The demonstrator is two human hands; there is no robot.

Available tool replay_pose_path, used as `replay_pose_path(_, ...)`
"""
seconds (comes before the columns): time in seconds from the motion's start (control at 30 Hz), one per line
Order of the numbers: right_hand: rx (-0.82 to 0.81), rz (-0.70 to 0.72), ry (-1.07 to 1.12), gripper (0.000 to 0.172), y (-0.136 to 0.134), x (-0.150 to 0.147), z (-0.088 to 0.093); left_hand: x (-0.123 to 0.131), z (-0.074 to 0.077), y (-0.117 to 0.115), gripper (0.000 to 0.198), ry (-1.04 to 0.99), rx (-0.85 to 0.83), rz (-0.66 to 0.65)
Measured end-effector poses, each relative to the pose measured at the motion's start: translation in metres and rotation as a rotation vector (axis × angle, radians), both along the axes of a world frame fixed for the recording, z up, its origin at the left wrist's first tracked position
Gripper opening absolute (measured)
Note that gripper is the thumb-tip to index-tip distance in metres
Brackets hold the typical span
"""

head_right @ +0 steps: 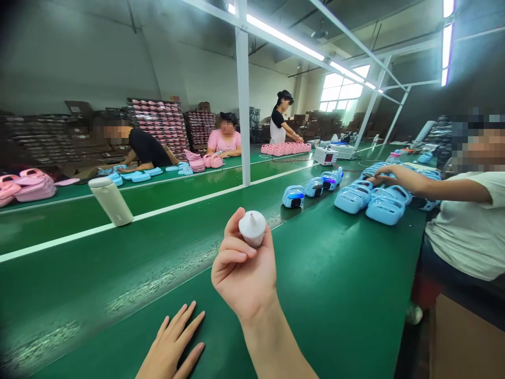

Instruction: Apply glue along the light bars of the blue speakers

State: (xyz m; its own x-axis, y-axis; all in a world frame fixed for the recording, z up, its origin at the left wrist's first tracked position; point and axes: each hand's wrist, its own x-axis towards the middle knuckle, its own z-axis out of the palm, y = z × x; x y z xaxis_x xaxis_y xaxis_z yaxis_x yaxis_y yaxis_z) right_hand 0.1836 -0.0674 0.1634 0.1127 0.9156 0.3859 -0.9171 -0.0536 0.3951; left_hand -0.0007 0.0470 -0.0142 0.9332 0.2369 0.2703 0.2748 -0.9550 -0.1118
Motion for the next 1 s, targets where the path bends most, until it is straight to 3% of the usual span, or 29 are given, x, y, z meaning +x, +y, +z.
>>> replay_pose_path(0.37,0.02,-0.005,-0.042,0.024,0.0005,-0.0001,-0.0003,0.0001,0.0019,-0.0015,0.045,-0.019,-0.005,0.001)
replay_pose_path(0.7,0.024,-0.023,-0.068,0.023,0.0,0.0018,-0.0011,-0.0005,0.0025,-0.0021,0.047,-0.035,-0.151,0.033)
replay_pose_path(1.0,0.013,-0.033,-0.085,0.023,-0.0007,0.0015,-0.0019,-0.002,0.0006,-0.0019,0.048,-0.051,-0.16,0.031)
